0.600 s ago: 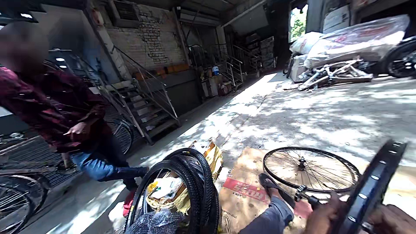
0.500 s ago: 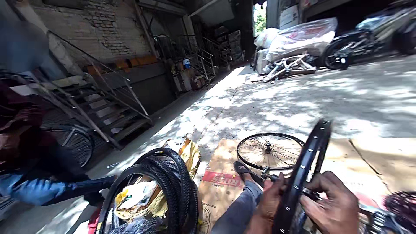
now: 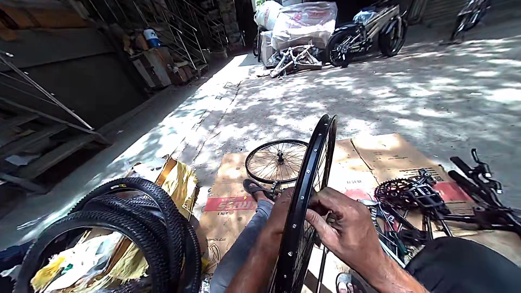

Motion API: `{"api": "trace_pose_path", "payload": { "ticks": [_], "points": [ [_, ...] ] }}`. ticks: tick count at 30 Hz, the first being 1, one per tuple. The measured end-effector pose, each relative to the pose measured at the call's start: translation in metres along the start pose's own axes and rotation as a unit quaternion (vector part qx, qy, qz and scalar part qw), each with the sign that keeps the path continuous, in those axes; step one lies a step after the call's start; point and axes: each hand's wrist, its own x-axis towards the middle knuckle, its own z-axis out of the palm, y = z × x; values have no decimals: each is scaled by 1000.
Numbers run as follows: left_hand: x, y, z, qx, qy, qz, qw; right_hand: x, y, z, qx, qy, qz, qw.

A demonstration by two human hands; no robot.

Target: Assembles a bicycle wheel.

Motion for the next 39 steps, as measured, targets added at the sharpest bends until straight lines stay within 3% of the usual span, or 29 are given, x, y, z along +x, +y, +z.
{"api": "trace_pose_path", "payload": {
  "ticks": [2,5,9,11,14,16,22,24,27,30,33,36,39],
  "points": [
    [-3,-10,1,30,5,105,994,2,5,-7,-19,-1,26,999],
    [-36,6,7,100,67,135,984,-17,20,-9,-26,-31,48,998],
    [-67,-3,-5,127,30,182,975,-45,17,1,-6,-156,-3,988],
    [-69,-8,-2,88,-6,181,980,-43,11,2,36,-155,-22,987],
    [-69,-10,10,-21,-3,140,990,-38,9,16,181,-60,-7,982],
    [-66,-8,13,-77,14,123,989,-34,15,25,214,-22,2,977],
    [-58,-11,15,-119,28,108,987,2,19,-6,121,-210,-109,964],
    [-60,-15,14,-111,59,103,987,-2,15,0,96,-163,-102,977],
    [-60,-17,19,-121,122,102,980,-13,1,35,9,69,-69,995],
    [-64,-19,19,-136,163,107,971,-13,-2,50,16,134,-50,990],
    [-69,-17,24,-78,137,109,981,-16,-2,37,76,77,-13,994],
    [-59,-18,13,-40,49,107,992,-25,1,16,106,-41,2,994],
    [-46,5,15,0,-19,39,999,-24,7,4,98,-117,-25,988]
  ]
}}
